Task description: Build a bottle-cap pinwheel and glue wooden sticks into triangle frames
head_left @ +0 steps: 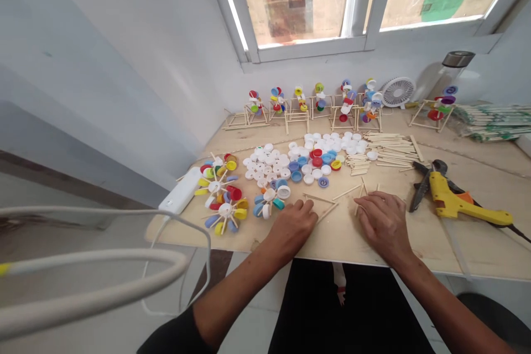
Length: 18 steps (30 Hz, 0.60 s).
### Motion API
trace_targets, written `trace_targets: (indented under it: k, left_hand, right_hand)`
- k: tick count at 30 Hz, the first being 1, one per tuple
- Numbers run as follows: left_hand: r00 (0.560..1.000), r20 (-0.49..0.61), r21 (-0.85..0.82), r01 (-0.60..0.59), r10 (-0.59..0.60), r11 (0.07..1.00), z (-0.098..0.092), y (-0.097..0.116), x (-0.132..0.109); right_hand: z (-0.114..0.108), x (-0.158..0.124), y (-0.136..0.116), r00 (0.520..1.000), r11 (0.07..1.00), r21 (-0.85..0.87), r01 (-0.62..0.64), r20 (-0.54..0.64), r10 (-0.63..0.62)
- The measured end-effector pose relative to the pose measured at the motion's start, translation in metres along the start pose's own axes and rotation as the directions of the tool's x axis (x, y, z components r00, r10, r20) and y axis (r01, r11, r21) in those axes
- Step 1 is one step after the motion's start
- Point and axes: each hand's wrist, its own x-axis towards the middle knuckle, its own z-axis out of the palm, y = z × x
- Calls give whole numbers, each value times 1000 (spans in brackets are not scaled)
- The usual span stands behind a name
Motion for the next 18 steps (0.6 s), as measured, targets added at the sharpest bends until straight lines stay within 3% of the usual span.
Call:
trace_targets:
  k: [7, 18]
  left_hand:
    - [987, -52, 15, -153, 154, 988, -4, 0, -17]
    - [995, -89, 58, -39, 44, 998, 3, -17, -32]
  right_hand:
    - [0, 1, 0, 1000, 1000, 13, -7, -1, 7]
    - [-1, 1, -1, 1000, 1000, 4, 4, 0, -4]
